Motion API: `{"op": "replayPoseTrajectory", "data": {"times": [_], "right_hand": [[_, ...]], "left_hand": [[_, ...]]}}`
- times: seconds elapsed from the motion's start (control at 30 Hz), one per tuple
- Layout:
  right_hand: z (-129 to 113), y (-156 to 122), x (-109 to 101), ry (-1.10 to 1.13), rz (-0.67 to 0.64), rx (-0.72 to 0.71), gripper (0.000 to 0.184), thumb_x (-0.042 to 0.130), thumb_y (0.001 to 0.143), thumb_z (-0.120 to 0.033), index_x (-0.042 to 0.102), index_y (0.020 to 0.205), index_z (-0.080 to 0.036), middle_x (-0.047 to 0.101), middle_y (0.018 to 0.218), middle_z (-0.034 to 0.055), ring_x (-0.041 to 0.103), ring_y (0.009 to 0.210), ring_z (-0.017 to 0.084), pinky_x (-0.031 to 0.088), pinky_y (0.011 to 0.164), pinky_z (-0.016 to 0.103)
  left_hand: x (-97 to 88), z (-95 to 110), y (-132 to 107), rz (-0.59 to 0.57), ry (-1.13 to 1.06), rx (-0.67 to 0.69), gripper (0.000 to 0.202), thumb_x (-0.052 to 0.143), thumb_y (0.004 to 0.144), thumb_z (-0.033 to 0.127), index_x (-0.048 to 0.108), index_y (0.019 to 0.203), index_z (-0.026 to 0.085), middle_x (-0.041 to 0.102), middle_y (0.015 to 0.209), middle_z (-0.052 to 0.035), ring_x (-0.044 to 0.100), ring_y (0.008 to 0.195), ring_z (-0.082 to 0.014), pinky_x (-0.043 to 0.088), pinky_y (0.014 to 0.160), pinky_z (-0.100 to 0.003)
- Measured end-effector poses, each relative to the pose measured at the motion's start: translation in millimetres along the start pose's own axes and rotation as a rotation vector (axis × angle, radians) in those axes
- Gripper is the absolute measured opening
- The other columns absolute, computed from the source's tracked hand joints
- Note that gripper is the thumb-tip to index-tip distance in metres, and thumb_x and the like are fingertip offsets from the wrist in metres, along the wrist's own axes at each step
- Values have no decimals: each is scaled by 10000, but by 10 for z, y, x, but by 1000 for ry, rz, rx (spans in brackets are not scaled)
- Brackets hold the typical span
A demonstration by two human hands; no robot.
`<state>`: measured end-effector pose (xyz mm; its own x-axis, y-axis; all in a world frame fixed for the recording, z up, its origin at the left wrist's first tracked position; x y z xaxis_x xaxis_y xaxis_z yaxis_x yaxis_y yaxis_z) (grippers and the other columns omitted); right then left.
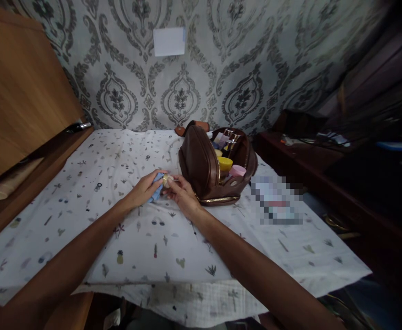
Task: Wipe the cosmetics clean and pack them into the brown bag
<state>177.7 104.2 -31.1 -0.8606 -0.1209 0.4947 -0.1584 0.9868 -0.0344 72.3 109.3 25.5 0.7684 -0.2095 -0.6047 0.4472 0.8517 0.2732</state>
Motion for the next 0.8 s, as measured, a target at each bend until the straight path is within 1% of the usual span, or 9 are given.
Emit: {"op": "replayPoseTrajectory", "data": {"times": [0.17, 0.27, 0.33, 0.4, 0.47, 0.53, 0.63, 0.7, 0.8], "right_hand": [[31, 23, 2, -14, -11, 21, 509, 838, 610, -568, 597, 854, -192, 653, 685, -37, 618, 538, 90, 428, 486, 192], [48, 17, 19, -34, -29, 42, 529, 802, 623, -627, 587, 809, -181, 622, 623, -40, 600, 510, 88, 409, 469, 192], [54, 11, 35, -50, -45, 50, 542, 780, 631, -658, 577, 788, -181, 601, 595, -45, 592, 501, 90, 400, 461, 194], [55, 8, 48, -66, -55, 50, 546, 754, 652, -678, 569, 791, -184, 594, 597, -46, 593, 503, 92, 399, 461, 196], [49, 8, 43, -79, -45, 37, 548, 747, 660, -678, 566, 844, -195, 601, 622, -49, 603, 518, 99, 404, 459, 199], [32, 11, 28, -91, -24, 10, 570, 776, 635, -658, 562, 919, -212, 612, 663, -55, 616, 550, 108, 418, 459, 202], [4, 12, 18, -110, -15, -31, 589, 824, 589, -613, 571, 949, -222, 615, 712, -56, 618, 599, 113, 441, 467, 205], [-9, 12, 26, -116, -28, -43, 545, 825, 605, -592, 583, 917, -215, 609, 704, -53, 614, 611, 111, 442, 473, 203], [-23, 8, 43, -109, -49, -37, 506, 812, 633, -587, 589, 883, -207, 611, 676, -52, 606, 579, 102, 427, 463, 198]], "left_hand": [[-30, 76, -10, 45, 56, 49, 425, 405, 957, 429, 571, 1231, 149, 669, 1161, -114, 619, 1068, -250, 449, 983, -365], [-25, 120, -32, 57, 109, 73, 434, 415, 951, 451, 560, 1233, 155, 663, 1178, -113, 615, 1077, -247, 443, 991, -359], [-4, 140, -43, 45, 145, 73, 437, 434, 943, 474, 552, 1223, 160, 668, 1137, -102, 624, 1021, -238, 455, 952, -348], [1, 151, -48, 46, 159, 52, 425, 433, 940, 502, 555, 1175, 169, 677, 1030, -79, 630, 922, -224, 471, 884, -334], [-14, 152, -48, 63, 154, 11, 417, 407, 943, 534, 554, 1113, 183, 667, 896, -45, 617, 811, -203, 476, 806, -315], [-30, 142, -49, 79, 141, -36, 417, 384, 944, 560, 549, 1056, 195, 648, 801, -16, 596, 735, -186, 470, 743, -295], [-24, 126, -48, 75, 129, -70, 418, 362, 946, 570, 542, 991, 196, 638, 763, -7, 593, 717, -182, 460, 708, -283], [-12, 117, -46, 66, 135, -64, 413, 356, 949, 563, 536, 977, 191, 630, 756, -9, 593, 709, -182, 453, 698, -285], [-12, 113, -44, 72, 158, -41, 389, 370, 946, 546, 523, 981, 191, 610, 740, -3, 584, 685, -180, 446, 685, -290]]}}
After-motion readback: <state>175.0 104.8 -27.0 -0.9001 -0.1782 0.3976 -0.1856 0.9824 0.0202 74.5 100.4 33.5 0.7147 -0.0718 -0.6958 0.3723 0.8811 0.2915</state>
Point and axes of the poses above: each hand's wrist, its own y-axis towards the middle knuckle, its own x-axis out of the palm, z = x × y, the point moved 10 cm from there along y, towards the middle knuckle
